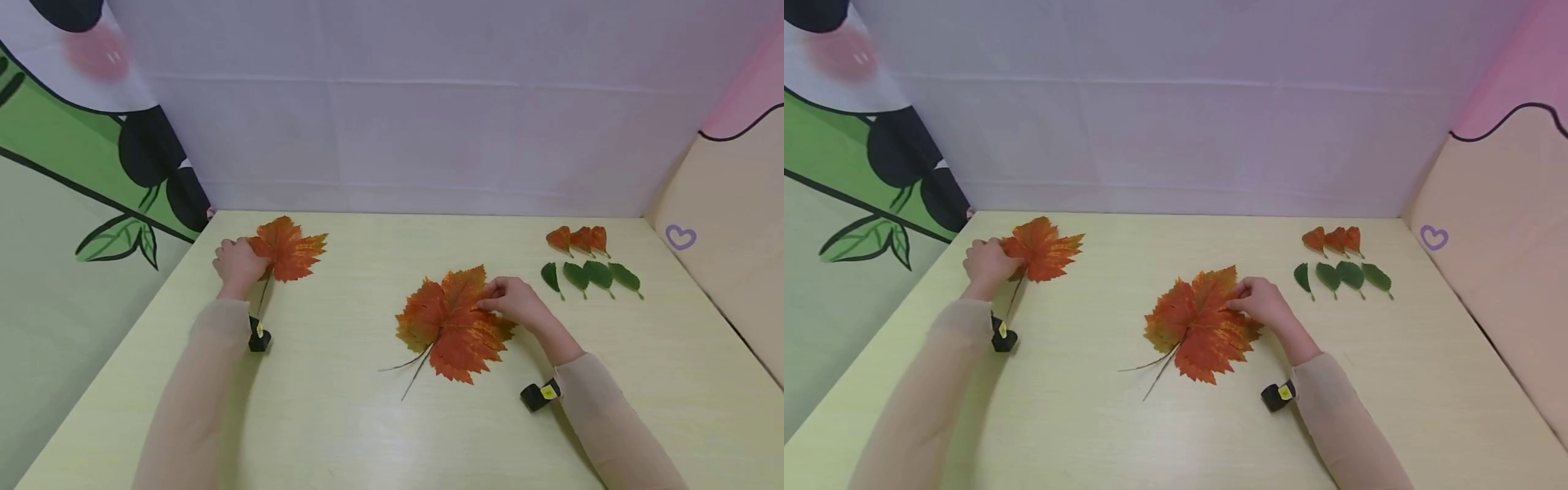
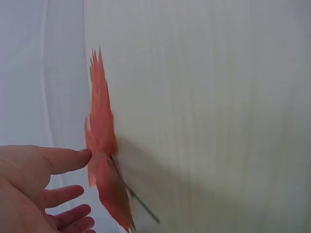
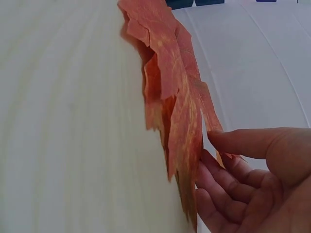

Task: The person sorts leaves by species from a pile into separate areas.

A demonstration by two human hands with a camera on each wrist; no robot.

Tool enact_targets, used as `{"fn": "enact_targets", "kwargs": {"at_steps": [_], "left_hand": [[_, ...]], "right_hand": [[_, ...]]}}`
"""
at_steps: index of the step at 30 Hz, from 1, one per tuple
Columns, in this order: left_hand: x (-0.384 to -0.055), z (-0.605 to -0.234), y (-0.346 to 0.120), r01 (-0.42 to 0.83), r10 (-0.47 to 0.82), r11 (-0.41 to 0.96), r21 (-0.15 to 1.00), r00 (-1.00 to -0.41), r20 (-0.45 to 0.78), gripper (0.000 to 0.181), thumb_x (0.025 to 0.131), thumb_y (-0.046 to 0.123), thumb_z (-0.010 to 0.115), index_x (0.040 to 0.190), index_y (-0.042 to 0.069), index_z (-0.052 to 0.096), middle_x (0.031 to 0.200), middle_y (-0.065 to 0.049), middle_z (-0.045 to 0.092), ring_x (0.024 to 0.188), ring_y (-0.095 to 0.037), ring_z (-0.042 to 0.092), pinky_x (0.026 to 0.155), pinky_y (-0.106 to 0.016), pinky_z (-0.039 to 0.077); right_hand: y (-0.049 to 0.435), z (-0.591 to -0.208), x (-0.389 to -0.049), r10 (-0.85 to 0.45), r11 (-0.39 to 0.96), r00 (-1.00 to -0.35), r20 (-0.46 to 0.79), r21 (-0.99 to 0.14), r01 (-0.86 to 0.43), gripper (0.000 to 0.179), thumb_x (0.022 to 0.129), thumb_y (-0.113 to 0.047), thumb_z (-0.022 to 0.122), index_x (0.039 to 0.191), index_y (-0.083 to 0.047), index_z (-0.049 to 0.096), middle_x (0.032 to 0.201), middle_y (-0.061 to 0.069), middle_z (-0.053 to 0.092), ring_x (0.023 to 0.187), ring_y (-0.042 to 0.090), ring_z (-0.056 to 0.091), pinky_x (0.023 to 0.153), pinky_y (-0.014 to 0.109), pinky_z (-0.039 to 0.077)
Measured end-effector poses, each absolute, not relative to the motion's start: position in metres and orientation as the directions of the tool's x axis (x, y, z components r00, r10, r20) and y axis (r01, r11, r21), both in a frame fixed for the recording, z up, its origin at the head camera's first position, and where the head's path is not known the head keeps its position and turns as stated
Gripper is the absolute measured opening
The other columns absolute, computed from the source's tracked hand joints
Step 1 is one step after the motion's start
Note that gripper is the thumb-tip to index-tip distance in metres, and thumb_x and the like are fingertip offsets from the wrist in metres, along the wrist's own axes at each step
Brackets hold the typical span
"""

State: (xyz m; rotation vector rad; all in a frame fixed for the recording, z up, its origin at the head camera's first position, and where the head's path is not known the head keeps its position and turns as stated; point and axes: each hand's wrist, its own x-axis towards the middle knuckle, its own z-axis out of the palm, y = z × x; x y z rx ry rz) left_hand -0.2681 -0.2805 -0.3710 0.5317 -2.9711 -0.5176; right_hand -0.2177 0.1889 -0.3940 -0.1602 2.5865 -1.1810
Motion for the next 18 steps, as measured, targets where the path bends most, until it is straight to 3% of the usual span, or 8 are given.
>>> {"fn": "enact_targets", "kwargs": {"at_steps": [4,8,12,18], "left_hand": [[-0.268,-0.369,-0.254,-0.190,-0.212,0.926,0.328,-0.977,0.032,0.052,0.085,0.029,0.057,0.121,-0.008,0.048,0.119,-0.031,0.043,0.107,-0.047,0.041,0.089,-0.056,0.034],[-0.267,-0.366,-0.222,-0.072,-0.078,0.904,0.421,-0.997,-0.003,0.048,0.086,0.028,0.058,0.123,-0.002,0.052,0.120,-0.023,0.053,0.103,-0.039,0.051,0.088,-0.051,0.039],[-0.262,-0.364,-0.191,-0.017,0.030,0.846,0.534,-0.996,-0.079,0.043,0.087,0.026,0.058,0.121,0.000,0.054,0.118,-0.019,0.056,0.105,-0.033,0.052,0.090,-0.046,0.041],[-0.250,-0.368,-0.150,0.047,0.172,0.796,0.603,-0.973,-0.151,0.039,0.085,0.025,0.061,0.117,0.003,0.058,0.108,-0.013,0.060,0.096,-0.026,0.055,0.081,-0.036,0.045]], "right_hand": [[0.189,-0.393,-0.217,-0.205,0.655,-0.954,-0.219,-0.755,0.033,0.024,0.084,-0.017,0.064,0.100,-0.001,0.056,0.092,0.012,0.062,0.079,0.021,0.056,0.062,0.027,0.044],[0.190,-0.394,-0.217,-0.201,0.628,-0.958,-0.204,-0.778,0.034,0.023,0.085,-0.016,0.063,0.100,0.000,0.057,0.089,0.011,0.062,0.075,0.018,0.057,0.063,0.027,0.046],[0.190,-0.393,-0.217,-0.195,0.594,-0.962,-0.193,-0.804,0.041,0.023,0.085,-0.014,0.063,0.101,0.001,0.056,0.089,0.011,0.063,0.073,0.016,0.059,0.064,0.027,0.047],[0.189,-0.392,-0.214,-0.172,0.545,-0.969,-0.177,-0.837,0.056,0.019,0.084,-0.010,0.062,0.097,0.002,0.055,0.083,0.009,0.062,0.070,0.015,0.057,0.063,0.026,0.047]]}}
